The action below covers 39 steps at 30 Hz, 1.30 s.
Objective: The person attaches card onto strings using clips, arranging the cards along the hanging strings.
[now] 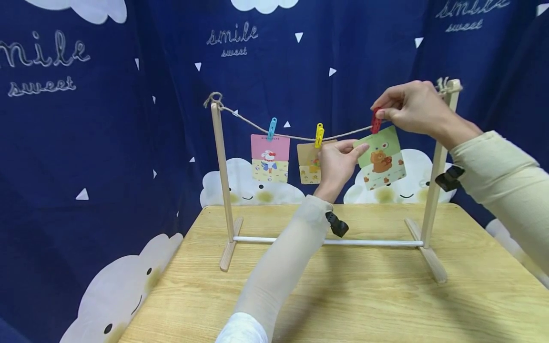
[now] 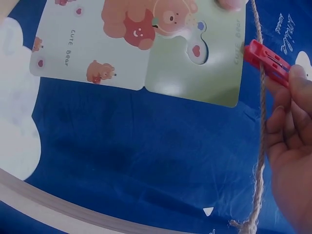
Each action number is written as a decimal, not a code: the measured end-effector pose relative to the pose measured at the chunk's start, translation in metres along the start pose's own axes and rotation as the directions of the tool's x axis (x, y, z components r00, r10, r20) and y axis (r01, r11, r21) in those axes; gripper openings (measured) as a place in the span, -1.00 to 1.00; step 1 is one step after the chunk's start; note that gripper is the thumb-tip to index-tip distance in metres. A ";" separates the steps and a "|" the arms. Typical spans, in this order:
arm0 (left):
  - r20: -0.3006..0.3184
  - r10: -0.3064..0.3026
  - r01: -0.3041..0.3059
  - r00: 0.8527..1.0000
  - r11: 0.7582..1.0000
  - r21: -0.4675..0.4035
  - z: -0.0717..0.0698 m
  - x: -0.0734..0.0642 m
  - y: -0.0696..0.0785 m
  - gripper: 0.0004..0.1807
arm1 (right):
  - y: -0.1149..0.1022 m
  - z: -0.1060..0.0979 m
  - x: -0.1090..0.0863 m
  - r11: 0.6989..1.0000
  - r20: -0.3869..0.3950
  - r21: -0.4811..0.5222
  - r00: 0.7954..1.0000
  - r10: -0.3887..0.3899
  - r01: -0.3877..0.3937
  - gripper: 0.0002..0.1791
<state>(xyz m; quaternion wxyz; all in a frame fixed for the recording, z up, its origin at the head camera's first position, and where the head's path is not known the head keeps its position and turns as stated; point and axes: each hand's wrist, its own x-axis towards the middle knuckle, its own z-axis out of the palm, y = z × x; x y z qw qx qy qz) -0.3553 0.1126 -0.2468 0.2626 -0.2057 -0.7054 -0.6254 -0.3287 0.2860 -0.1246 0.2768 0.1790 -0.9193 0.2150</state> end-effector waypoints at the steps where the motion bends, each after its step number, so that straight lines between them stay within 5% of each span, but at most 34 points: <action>1: -0.001 -0.002 0.002 1.000 1.000 -0.001 0.000 0.000 0.000 -0.79 | 0.000 0.000 -0.001 1.000 0.000 -0.004 1.000 -0.006 0.006 -0.79; 12: -0.023 0.019 -0.018 1.000 1.000 0.013 0.000 0.003 0.002 -0.79 | -0.001 0.000 0.000 0.998 0.037 -0.030 0.998 -0.050 0.052 -0.74; 28: 0.017 0.035 -0.035 0.999 0.999 -0.013 -0.002 0.002 0.002 -0.78 | -0.001 -0.003 -0.001 0.998 0.122 -0.051 0.992 -0.027 0.034 -0.62; 39: 0.046 0.038 -0.040 0.998 0.998 0.045 -0.012 -0.004 0.002 -0.69 | -0.001 -0.001 -0.002 0.998 0.125 -0.061 0.992 -0.021 0.029 -0.61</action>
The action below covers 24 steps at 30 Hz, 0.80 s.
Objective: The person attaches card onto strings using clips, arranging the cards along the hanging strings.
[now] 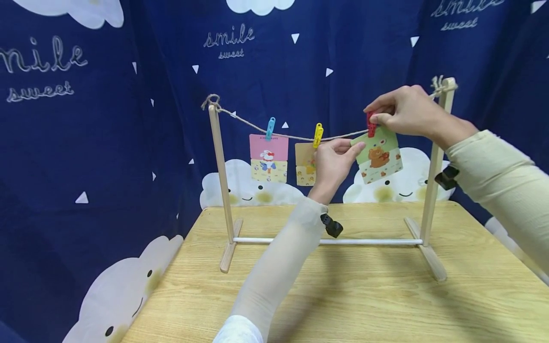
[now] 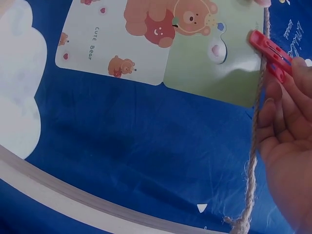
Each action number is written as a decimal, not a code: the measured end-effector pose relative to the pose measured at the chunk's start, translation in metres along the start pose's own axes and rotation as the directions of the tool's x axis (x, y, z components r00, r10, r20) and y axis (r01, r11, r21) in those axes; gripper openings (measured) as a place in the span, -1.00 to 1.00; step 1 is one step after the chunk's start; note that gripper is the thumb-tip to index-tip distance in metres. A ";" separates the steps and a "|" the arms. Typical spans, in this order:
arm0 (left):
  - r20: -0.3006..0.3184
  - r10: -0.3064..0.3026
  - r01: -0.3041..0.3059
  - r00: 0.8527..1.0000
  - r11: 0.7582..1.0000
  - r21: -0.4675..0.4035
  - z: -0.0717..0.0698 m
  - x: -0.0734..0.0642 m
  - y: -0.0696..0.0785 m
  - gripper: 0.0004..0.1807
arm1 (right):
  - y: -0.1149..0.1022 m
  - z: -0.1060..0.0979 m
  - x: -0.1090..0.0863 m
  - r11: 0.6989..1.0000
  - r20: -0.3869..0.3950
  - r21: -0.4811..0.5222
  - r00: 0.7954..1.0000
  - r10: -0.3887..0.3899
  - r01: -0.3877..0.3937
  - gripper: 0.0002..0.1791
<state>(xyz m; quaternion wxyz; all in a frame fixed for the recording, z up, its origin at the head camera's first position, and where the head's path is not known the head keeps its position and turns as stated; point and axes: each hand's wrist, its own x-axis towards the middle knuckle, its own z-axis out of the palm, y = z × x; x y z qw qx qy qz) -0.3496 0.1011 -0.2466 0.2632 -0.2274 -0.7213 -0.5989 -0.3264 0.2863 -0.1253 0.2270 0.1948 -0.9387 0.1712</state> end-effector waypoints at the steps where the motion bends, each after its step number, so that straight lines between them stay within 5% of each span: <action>1: 0.003 -0.004 0.004 1.000 1.000 0.001 -0.001 -0.001 0.000 -0.69 | 0.000 0.000 0.000 1.000 0.001 0.000 1.000 0.002 -0.002 -0.60; 24: 0.084 -0.014 0.015 0.996 1.000 -0.005 -0.028 -0.012 -0.007 -0.80 | -0.002 0.000 0.003 1.000 0.014 -0.030 1.000 0.008 -0.008 -0.52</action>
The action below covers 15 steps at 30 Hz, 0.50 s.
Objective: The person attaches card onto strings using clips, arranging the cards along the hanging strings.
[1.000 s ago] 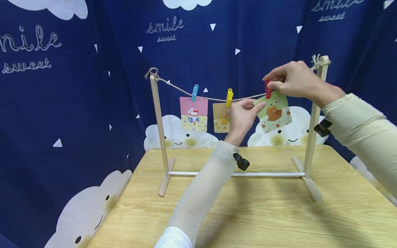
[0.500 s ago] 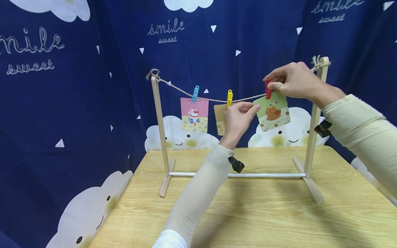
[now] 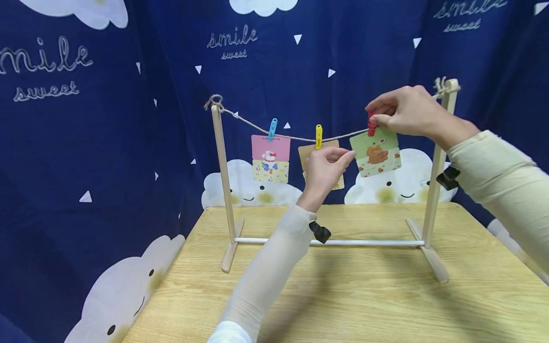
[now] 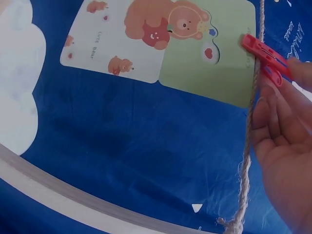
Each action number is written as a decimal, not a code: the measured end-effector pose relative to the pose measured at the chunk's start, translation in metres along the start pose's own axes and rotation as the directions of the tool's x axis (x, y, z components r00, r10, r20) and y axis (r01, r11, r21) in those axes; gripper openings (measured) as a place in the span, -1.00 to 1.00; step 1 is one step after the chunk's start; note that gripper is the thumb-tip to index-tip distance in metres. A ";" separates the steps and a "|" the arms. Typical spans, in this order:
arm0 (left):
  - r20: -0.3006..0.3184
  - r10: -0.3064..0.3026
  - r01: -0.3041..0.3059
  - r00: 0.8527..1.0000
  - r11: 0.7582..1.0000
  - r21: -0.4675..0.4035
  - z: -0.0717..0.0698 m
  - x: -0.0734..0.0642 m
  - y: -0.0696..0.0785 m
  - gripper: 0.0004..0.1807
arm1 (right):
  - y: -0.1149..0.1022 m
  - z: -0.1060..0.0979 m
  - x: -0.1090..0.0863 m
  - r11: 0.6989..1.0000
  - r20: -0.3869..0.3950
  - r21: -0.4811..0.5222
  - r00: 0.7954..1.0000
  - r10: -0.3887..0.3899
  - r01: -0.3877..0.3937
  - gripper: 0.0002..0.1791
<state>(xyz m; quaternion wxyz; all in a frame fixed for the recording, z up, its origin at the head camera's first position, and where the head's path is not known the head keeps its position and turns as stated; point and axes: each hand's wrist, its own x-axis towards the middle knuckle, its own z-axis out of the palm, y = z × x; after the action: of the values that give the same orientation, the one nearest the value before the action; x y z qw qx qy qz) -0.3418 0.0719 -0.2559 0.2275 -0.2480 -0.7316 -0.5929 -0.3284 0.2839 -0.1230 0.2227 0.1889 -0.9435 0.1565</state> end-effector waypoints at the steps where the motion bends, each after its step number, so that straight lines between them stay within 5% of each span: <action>1: 0.003 0.005 -0.005 1.000 1.000 0.000 -0.001 -0.001 0.000 -0.79 | -0.001 0.000 0.000 1.000 -0.002 0.004 1.000 -0.001 0.001 -0.51; 15: 0.071 0.050 -0.053 0.996 0.998 0.038 -0.018 -0.009 0.002 -0.77 | -0.004 -0.002 -0.001 0.999 -0.013 0.019 1.000 0.026 -0.026 -0.48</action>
<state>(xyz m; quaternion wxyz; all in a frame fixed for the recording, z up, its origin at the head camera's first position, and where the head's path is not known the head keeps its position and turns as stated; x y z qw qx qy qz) -0.3328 0.0543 -0.2562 0.2218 -0.2828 -0.7441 -0.5632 -0.3246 0.2814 -0.1208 0.2253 0.1777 -0.9428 0.1694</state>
